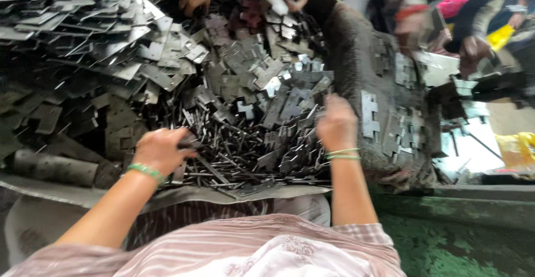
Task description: The person sits on the floor and sorts through a large pile of small, flat metal parts. They pick up individual pieces, inspect them, and place them into a separate pile or container.
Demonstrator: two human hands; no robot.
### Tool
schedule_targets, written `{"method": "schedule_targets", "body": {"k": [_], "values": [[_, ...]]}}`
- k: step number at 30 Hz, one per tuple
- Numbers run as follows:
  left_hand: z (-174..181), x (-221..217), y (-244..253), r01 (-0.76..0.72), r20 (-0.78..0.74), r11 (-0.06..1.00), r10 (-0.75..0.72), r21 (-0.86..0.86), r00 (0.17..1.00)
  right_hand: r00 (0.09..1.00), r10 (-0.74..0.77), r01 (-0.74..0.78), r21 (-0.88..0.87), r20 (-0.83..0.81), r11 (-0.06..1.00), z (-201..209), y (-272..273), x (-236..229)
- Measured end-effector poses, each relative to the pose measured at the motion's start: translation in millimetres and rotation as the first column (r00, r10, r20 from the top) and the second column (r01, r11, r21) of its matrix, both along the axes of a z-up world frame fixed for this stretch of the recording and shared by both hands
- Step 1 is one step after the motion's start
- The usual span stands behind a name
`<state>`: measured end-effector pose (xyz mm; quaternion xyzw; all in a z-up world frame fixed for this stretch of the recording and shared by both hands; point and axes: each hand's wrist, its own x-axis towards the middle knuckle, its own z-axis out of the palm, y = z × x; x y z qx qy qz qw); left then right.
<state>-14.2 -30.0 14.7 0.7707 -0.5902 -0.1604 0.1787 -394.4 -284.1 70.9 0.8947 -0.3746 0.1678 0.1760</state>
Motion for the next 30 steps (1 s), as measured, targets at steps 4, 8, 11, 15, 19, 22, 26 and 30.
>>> {"method": "schedule_targets", "body": {"k": [4,8,11,15,19,22,26,30], "values": [[-6,-18,-27,-0.111,-0.751,0.959,-0.128,-0.259,0.648,0.966,0.177,-0.105,0.339,-0.187,0.935,-44,65,85],[-22,15,-29,-0.522,-0.817,0.804,-0.489,-0.286,-0.305,0.908,0.186,-0.068,0.306,-0.376,0.95,-57,75,100],[-2,54,-10,-0.586,-0.551,0.743,-0.651,-0.323,-0.523,0.846,0.286,-0.101,0.39,-0.451,0.915,-49,63,96],[48,69,8,-0.665,-0.704,0.734,-0.4,0.136,-0.586,0.875,0.41,-0.241,0.502,-0.258,0.831,-24,65,110],[29,38,-7,-0.441,-0.995,0.894,-0.041,-0.076,0.087,0.855,0.484,-0.502,0.529,0.186,0.684,13,87,112],[-3,11,-32,-0.187,-0.434,0.932,0.036,-0.311,0.9,0.864,0.259,-0.492,0.61,0.433,0.621,24,94,107],[-30,-22,-56,-0.073,-0.094,0.997,0.073,0.0,0.993,0.668,-0.326,-0.492,0.726,0.668,0.48,-11,112,96],[-47,-34,-74,-0.173,-0.046,0.985,0.173,0.01,0.984,0.674,-0.477,-0.327,0.808,0.563,0.491,-33,123,73]]}}
